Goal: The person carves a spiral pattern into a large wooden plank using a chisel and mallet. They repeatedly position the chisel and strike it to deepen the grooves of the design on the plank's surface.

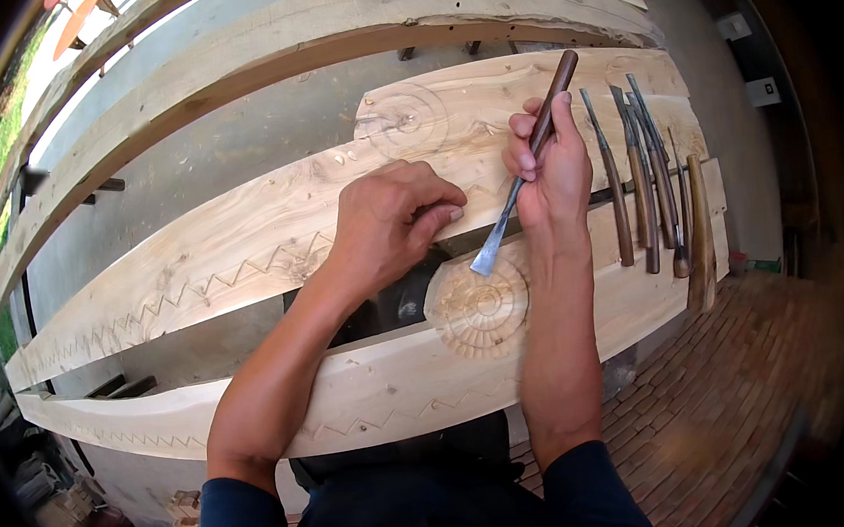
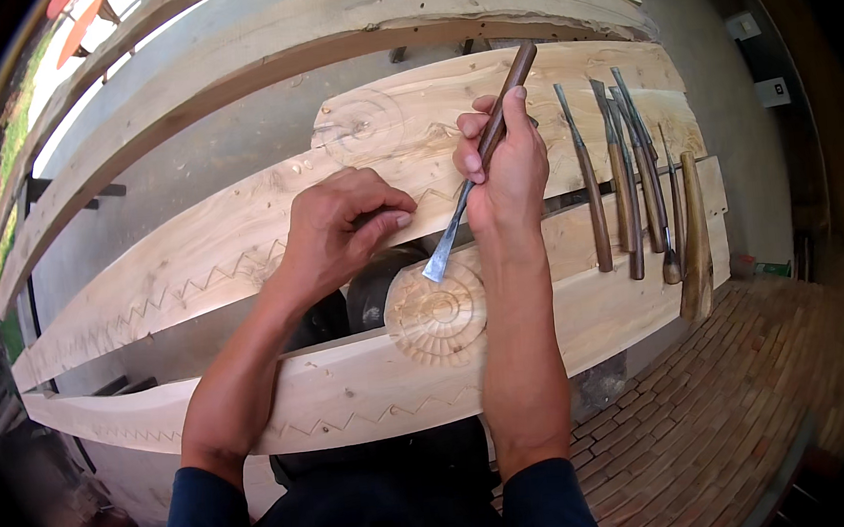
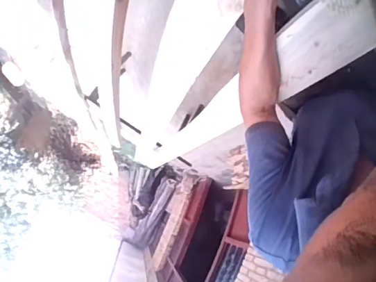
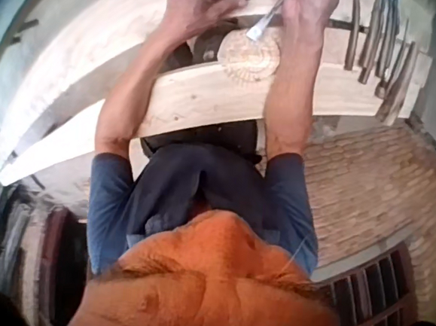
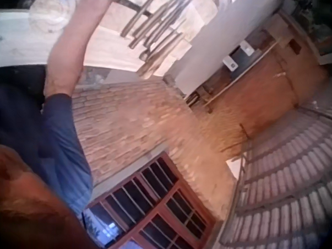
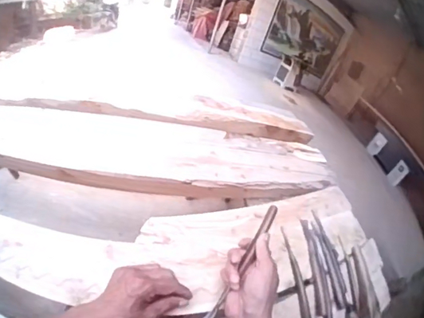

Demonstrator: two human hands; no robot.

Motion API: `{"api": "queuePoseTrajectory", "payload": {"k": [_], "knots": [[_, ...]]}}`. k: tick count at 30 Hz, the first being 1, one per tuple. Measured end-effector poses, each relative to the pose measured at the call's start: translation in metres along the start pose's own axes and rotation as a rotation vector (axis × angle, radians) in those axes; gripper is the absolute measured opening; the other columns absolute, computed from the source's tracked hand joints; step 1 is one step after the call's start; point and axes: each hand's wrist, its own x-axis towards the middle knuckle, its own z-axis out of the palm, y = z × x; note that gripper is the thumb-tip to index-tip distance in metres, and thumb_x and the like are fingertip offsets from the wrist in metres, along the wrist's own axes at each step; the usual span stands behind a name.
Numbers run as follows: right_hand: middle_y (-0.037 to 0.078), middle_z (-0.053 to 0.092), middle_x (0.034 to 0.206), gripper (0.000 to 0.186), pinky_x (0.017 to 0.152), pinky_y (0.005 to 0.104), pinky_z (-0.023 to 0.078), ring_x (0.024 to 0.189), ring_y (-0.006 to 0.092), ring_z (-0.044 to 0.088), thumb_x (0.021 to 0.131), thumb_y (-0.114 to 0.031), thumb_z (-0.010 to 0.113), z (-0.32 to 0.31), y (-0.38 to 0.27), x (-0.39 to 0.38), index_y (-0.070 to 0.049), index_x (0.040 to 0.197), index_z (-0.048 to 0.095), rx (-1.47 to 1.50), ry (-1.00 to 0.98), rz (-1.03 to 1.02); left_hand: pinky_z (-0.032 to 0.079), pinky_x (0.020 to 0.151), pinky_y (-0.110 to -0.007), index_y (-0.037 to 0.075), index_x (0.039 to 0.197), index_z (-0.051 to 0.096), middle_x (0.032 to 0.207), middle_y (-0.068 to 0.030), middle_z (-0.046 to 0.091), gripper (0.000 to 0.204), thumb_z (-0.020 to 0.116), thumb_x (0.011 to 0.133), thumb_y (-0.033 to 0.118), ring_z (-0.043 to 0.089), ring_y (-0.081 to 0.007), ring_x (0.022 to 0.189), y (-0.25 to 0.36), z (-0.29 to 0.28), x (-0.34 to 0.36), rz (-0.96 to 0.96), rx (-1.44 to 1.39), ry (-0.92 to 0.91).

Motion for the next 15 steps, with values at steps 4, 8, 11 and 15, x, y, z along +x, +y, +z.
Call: {"api": "queuePoseTrajectory", "payload": {"k": [4,8,11,15], "knots": [[0.009,0.061,0.080,0.043,0.045,0.0276,0.030,0.050,0.0131,0.045,0.117,-0.045,0.053,0.002,0.002,0.002,-0.003,0.108,0.058,-0.037,0.050,-0.013,0.054,0.076,-0.039,0.008,0.099,0.081,0.088,-0.0077,0.074,0.014,0.085,0.086,0.010,0.068,-0.0286,0.084,0.002,0.002,0.002,0.011,-0.015,0.003],[0.010,0.062,0.078,0.045,0.044,0.0277,0.031,0.049,0.0132,0.046,0.116,-0.045,0.054,0.005,0.009,0.002,-0.002,0.106,0.058,-0.031,0.050,-0.008,0.053,0.080,-0.040,0.009,0.100,0.081,0.089,-0.0065,0.074,0.018,0.087,0.085,0.014,0.066,-0.0288,0.085,0.007,0.005,0.012,0.042,-0.052,-0.028],[0.011,0.062,0.078,0.045,0.044,0.0277,0.031,0.049,0.0130,0.046,0.116,-0.045,0.054,0.010,0.009,-0.002,-0.002,0.105,0.058,-0.060,0.048,-0.002,0.052,0.083,-0.041,0.009,0.100,0.081,0.092,-0.0051,0.075,0.019,0.088,0.084,0.018,0.066,-0.0290,0.089,0.006,0.018,0.016,0.113,-0.066,-0.023],[0.010,0.063,0.076,0.044,0.044,0.0274,0.032,0.049,0.0126,0.046,0.116,-0.044,0.054,0.013,0.011,-0.006,-0.002,0.103,0.059,-0.109,0.052,-0.016,0.052,0.085,-0.042,0.009,0.099,0.080,0.103,-0.0039,0.076,0.023,0.088,0.083,0.024,0.067,-0.0300,0.094,0.005,0.016,0.015,0.139,-0.025,-0.063]]}}
